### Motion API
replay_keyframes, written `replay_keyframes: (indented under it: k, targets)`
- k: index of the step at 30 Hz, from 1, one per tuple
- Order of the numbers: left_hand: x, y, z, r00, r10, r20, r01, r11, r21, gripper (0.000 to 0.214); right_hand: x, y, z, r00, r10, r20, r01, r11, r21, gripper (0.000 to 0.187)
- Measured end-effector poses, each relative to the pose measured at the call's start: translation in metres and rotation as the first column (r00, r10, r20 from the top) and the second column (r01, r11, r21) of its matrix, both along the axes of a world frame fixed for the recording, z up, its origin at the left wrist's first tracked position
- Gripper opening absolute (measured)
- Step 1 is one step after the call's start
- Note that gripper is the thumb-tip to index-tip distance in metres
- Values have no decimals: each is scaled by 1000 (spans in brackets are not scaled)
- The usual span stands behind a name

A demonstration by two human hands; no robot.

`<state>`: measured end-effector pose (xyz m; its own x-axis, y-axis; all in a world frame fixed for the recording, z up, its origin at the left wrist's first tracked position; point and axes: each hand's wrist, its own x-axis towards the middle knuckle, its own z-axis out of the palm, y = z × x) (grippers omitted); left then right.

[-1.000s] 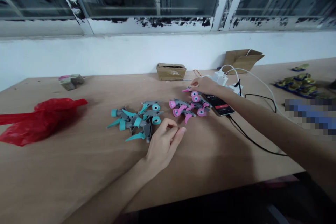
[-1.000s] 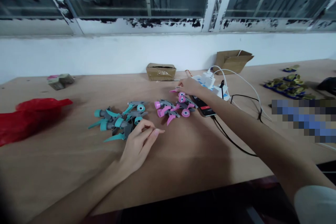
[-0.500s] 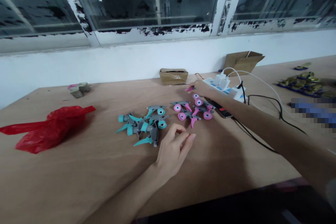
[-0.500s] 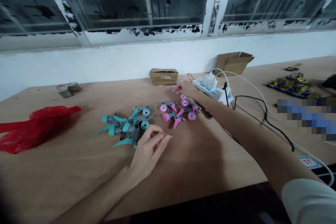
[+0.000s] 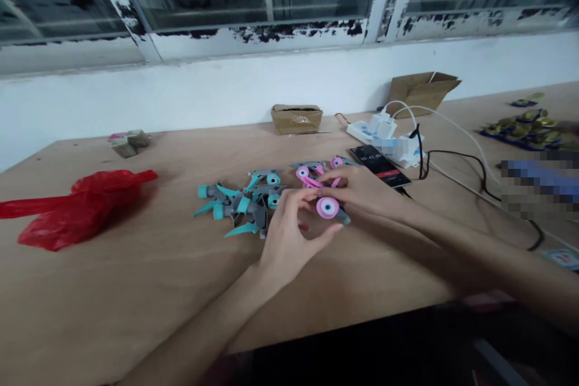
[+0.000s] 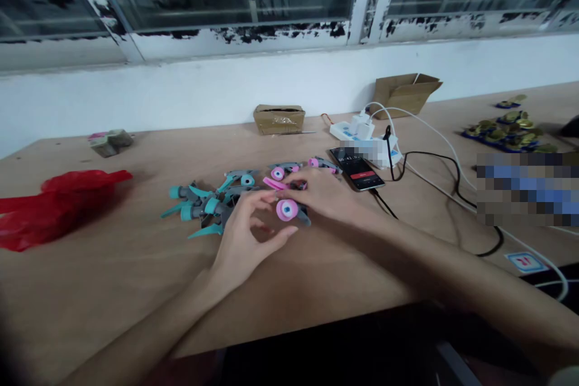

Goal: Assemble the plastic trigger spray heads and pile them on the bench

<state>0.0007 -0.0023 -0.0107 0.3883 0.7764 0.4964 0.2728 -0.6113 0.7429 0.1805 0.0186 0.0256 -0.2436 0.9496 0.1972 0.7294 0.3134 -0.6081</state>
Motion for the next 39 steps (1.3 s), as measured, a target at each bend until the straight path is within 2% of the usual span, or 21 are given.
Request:
replay_keyframes:
  k: [3,7,10,13,16,19,24,30,39]
  targets:
    - [1,-4,0,993,29,-115,-23,998,55,32,-7,-6,-11,999,0,41,0,1000,-7,22]
    - [1,-2,-3,984,65,-167,-52,995,85,25,-5,-5,-20,998,59,7,-59,998,37,28]
    - [1,3,-6,988,107,-112,-102,994,47,28,5,-8,-21,992,111,-65,-98,979,181,30]
    - [1,5,-8,986,162,-29,-163,985,-52,33,14,-14,-21,979,193,-59,-169,945,280,29]
    - [2,3,-9,988,146,43,-139,982,-131,31,15,-20,-25,963,269,-30,-244,911,333,32]
    - [3,-3,-8,995,92,35,-86,986,-145,24,11,-25,-32,957,287,-47,-245,882,403,37]
    - [3,-11,-5,1000,11,-16,-13,996,-93,20,8,-32,-45,965,255,-62,-191,847,496,32]
    - [1,-11,3,998,-27,-63,24,999,-45,20,11,-33,-49,965,220,-145,-121,858,499,31]
    - [0,-10,5,990,-13,-138,35,986,163,26,12,-32,-52,962,212,-171,-102,862,497,32]
